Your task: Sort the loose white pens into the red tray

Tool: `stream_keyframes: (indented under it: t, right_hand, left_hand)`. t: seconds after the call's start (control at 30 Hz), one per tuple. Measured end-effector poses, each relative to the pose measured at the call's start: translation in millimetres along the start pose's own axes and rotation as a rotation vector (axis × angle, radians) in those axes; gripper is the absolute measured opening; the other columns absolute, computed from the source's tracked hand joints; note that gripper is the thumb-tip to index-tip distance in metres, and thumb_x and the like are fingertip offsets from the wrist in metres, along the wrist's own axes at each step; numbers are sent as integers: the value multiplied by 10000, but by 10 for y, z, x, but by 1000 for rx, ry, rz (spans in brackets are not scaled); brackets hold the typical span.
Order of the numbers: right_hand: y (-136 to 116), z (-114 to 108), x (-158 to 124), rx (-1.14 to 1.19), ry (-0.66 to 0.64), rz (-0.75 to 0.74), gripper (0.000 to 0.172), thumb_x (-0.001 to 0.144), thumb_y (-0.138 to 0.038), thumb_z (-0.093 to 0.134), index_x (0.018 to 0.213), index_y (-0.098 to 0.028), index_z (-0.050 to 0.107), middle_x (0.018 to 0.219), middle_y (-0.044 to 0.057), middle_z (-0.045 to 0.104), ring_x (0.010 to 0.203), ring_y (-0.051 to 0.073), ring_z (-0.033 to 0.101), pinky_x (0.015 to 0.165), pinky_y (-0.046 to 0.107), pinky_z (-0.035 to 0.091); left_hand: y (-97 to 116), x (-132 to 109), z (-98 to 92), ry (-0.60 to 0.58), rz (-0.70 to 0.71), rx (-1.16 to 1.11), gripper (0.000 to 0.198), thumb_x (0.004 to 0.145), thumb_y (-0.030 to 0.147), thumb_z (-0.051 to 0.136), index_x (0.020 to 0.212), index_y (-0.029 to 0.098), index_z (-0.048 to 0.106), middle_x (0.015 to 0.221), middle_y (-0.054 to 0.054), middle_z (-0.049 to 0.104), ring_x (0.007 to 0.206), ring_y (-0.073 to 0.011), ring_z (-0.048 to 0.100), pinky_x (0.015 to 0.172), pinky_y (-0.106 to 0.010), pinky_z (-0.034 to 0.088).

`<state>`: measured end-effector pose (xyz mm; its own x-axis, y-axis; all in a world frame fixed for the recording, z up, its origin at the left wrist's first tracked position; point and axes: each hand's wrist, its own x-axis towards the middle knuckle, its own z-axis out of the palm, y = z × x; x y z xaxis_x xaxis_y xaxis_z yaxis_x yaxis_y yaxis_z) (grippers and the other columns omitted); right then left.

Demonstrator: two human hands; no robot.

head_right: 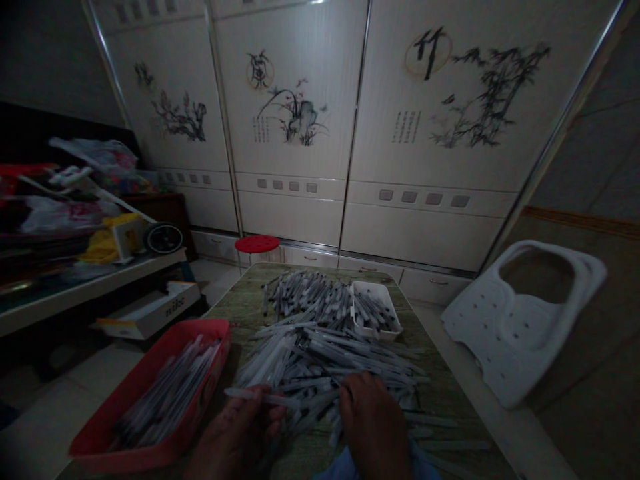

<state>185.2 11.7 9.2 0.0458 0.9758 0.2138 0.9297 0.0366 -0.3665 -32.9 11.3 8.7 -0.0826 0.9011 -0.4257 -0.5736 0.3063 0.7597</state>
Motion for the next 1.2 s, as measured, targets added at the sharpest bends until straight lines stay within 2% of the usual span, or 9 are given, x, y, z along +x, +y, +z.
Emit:
stream_keyframes:
  t: [0.1, 0.3, 0.4, 0.57, 0.93, 1.2]
  right_hand:
    - [-5, -91, 9, 50, 1, 2, 230, 984, -232, 461, 900, -224, 675, 938, 56, 698, 923, 242, 646, 826, 358, 444]
    - [179, -351, -47, 415, -115, -15, 227, 940, -333, 497, 792, -221, 626, 777, 1, 630, 742, 194, 617, 666, 292, 449]
    - [299, -468, -102, 449, -201, -30, 192, 896, -302, 526, 779, -212, 648, 725, -4, 628, 704, 195, 608, 638, 289, 445]
    - [361, -600, -160, 394, -240, -18, 188, 890, -283, 532, 778, -219, 670, 761, 6, 676, 737, 197, 641, 665, 286, 453]
    - [426, -554, -208, 335, -289, -79, 193, 906, -269, 511, 828, -198, 673, 811, 30, 688, 766, 199, 645, 688, 288, 456]
    - [396, -575, -200, 377, -306, -6, 189, 904, -274, 515, 844, -205, 680, 799, 25, 704, 766, 204, 657, 682, 278, 460]
  left_hand:
    - [64, -32, 31, 39, 1, 3, 131, 906, 209, 720, 997, 120, 686, 860, -106, 778, 715, -163, 753, 635, -227, 606]
    - [177, -50, 53, 73, 21, -26, 44, 956, 160, 633, 983, 132, 652, 833, -77, 753, 717, -164, 754, 666, -257, 622]
    - [222, -45, 46, 95, 11, -54, 27, 959, 132, 617, 960, 137, 643, 819, -71, 748, 709, -167, 758, 657, -258, 624]
    - [281, -47, 60, 125, -16, -81, 35, 949, 108, 621, 956, 139, 634, 808, -76, 754, 672, -167, 759, 632, -251, 622]
    - [181, 5, 54, 68, -48, -101, 61, 927, 94, 663, 957, 131, 626, 739, -71, 758, 600, -162, 752, 566, -217, 597]
    - [117, 35, 48, 49, -44, -61, 43, 925, 113, 676, 931, 125, 635, 745, -91, 764, 633, -180, 758, 574, -236, 598]
